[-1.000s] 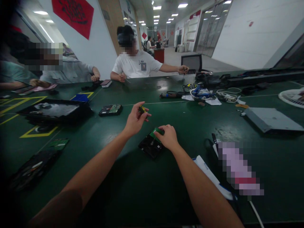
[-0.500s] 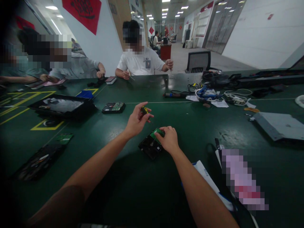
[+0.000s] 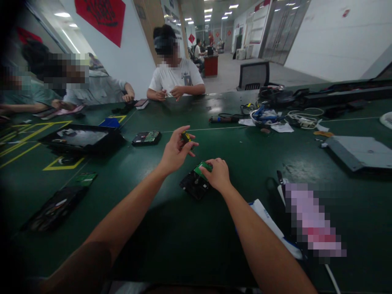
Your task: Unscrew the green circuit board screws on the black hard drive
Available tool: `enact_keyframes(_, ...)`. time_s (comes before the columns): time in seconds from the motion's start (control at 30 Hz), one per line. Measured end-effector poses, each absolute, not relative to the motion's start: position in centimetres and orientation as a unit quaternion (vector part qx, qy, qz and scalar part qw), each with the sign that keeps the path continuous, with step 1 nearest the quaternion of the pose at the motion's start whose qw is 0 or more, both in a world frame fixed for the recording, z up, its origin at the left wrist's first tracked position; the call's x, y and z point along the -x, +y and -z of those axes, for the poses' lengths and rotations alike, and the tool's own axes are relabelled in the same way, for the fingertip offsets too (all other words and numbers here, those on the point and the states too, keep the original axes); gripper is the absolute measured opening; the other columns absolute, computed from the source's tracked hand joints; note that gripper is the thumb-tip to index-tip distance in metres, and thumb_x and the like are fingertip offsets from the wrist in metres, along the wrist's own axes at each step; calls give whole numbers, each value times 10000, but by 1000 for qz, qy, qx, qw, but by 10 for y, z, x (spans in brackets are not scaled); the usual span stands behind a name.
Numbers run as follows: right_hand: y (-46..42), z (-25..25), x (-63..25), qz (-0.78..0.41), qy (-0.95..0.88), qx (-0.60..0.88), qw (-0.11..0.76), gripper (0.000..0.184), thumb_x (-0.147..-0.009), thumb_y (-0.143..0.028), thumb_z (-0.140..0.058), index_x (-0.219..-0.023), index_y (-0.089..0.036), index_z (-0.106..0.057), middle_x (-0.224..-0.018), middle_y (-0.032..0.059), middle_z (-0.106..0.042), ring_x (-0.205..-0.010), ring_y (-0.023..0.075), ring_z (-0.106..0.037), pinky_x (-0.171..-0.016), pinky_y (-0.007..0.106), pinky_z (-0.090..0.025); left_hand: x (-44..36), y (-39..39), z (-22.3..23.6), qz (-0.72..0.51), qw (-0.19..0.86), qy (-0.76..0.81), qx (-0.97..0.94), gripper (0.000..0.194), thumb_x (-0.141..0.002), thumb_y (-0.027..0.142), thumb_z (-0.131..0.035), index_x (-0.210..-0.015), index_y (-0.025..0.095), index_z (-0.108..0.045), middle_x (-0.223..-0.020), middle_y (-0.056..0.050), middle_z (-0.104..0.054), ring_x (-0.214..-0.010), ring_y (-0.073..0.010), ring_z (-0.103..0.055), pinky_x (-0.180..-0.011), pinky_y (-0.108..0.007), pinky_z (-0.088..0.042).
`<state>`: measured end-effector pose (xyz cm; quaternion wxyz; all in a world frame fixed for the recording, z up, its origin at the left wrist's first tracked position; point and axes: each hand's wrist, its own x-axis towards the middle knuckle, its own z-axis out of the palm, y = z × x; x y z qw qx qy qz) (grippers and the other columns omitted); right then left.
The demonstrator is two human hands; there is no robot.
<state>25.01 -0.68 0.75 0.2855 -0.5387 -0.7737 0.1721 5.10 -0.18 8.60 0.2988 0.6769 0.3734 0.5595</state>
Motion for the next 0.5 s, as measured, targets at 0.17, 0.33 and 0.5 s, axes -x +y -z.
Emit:
enact_keyframes(0.17,-9,-6,-250,-163,-773,538,293,397,-938,-522,-679,-1141,-188,-755,-1084,115,-712,-1004,270,-626,-909,401,-461,-53,1,-90,-560,320,370,-669,490,-1013,173,-587,-1463,310,-451,-1225,-67,-627,-1017,-176,-734,-762,-290,-691)
enact_keyframes(0.33,-11,-4,-250,-162,-775,536,292,427,-926,-546,-686,-1151,-190,-757,-1091,120,-712,-999,273,-628,-895,395,-464,-61,2,-96,-578,333,384,-639,329,-1040,227,-569,-1359,287,-517,-1142,-55,-625,-967,-167,-726,-708,-272,-682)
enact_keyframes(0.5,-12,-4,-251,-155,-779,538,283,437,-937,-555,-665,-1165,-194,-760,-1110,121,-710,-1012,272,-625,-892,388,-463,-64,-7,-99,-586,328,379,-637,304,-1053,253,-557,-1352,295,-524,-1141,-57,-633,-967,-165,-725,-727,-281,-682)
